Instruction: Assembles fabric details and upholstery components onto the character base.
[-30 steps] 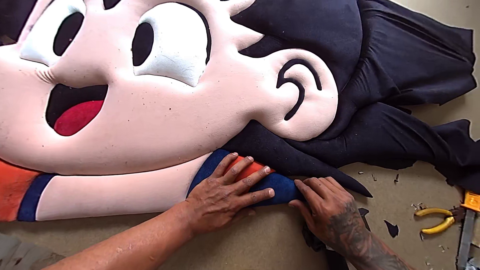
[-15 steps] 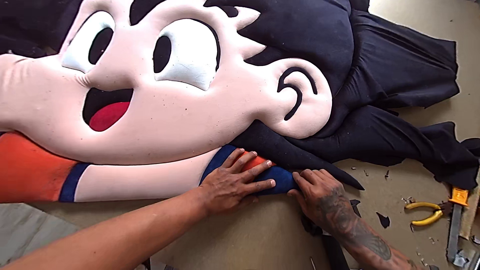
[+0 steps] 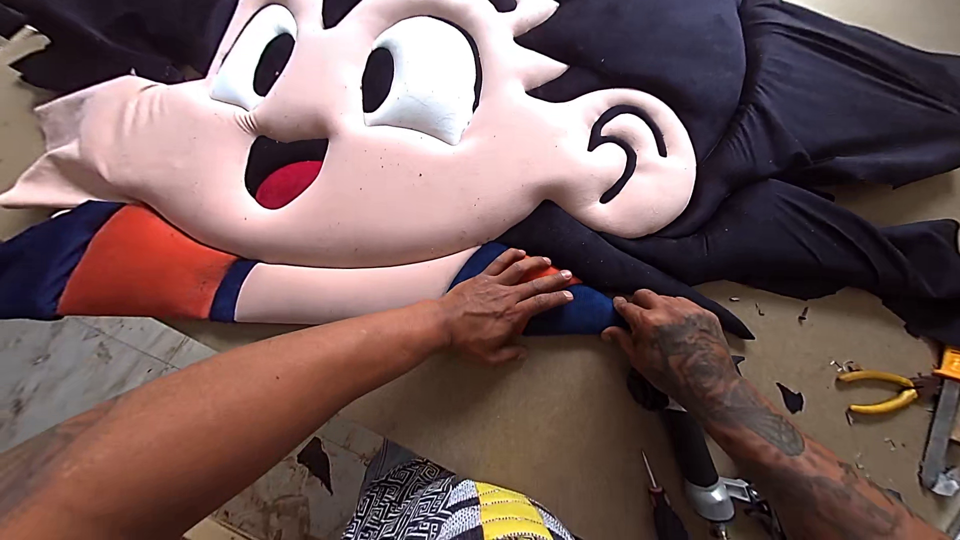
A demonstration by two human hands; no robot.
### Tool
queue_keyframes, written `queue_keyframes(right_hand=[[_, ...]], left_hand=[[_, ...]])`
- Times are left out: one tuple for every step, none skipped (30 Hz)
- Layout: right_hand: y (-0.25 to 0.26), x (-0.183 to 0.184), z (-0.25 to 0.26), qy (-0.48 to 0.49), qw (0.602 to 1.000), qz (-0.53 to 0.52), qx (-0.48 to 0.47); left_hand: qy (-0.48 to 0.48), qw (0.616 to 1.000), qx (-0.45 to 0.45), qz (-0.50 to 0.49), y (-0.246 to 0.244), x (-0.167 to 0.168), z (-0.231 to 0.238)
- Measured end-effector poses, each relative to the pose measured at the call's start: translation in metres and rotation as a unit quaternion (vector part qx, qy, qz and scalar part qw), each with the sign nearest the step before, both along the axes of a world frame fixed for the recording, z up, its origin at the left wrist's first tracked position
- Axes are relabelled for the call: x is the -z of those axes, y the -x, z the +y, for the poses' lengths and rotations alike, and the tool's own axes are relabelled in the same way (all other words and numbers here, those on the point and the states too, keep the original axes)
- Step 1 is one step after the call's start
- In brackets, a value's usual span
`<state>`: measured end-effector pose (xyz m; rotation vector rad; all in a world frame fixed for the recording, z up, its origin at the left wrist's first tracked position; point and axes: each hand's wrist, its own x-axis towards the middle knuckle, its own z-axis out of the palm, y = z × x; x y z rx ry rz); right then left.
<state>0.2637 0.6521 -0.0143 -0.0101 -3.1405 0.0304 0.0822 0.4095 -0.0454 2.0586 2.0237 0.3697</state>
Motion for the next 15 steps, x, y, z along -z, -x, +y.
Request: queue_keyframes(right_hand=[[0.001,-0.001,0.000,-0.003,1.000,-0.004,0.001],[0.001,-0.002,0.000,-0.005,1.000,-0.005,0.001],[0.001,-0.002,0.000,-0.004,1.000,-0.005,-0.001],[0.002,-0.002,0.001,-0.005,1.000,-0.003,-0.003],[0.002,-0.002,0.001,-0.005,1.000,-0.003,-0.006],[0.002,-0.002,0.002,-0.003,1.000,-0.002,-0.010],[0.003,-0.001,0.004,-0.001,1.000,0.002,-0.017],[0.004,0.001,0.007,0.002,1.000,0.008,-0.026],[0.005,0.002,0.010,0.004,0.999,0.014,-0.035],[0.006,0.004,0.013,0.007,0.999,0.019,-0.043],[0.007,0.005,0.015,0.010,0.998,0.023,-0.050],[0.008,0.005,0.017,0.015,0.998,0.026,-0.054],[0.009,0.007,0.018,0.017,0.998,0.029,-0.057],[0.010,0.008,0.020,0.017,0.998,0.030,-0.059],[0.010,0.008,0.020,0.016,0.998,0.030,-0.059]], left_hand=[[-0.001,1.000,0.001,0.002,0.001,-0.001,0.000],[-0.006,1.000,0.003,0.004,0.001,-0.001,0.001],[-0.015,1.000,0.004,0.004,0.001,-0.001,0.001],[-0.023,1.000,0.005,0.005,0.001,0.001,0.001],[-0.028,1.000,0.006,0.009,0.001,0.002,0.000],[-0.035,0.999,0.005,0.010,0.000,0.004,0.000],[-0.038,0.999,0.002,0.009,-0.001,0.004,0.000],[-0.039,0.999,-0.002,0.009,-0.001,0.004,0.000],[-0.042,0.999,-0.006,0.010,-0.002,0.004,0.000],[-0.044,0.999,-0.009,0.010,-0.002,0.005,0.001],[-0.046,0.999,-0.013,0.011,-0.003,0.006,0.001],[-0.046,0.999,-0.015,0.012,-0.003,0.006,0.001],[-0.046,0.999,-0.018,0.018,-0.003,0.006,0.002],[-0.042,0.999,-0.019,0.028,-0.003,0.006,0.002],[-0.035,0.998,-0.019,0.042,-0.005,0.007,0.003]])
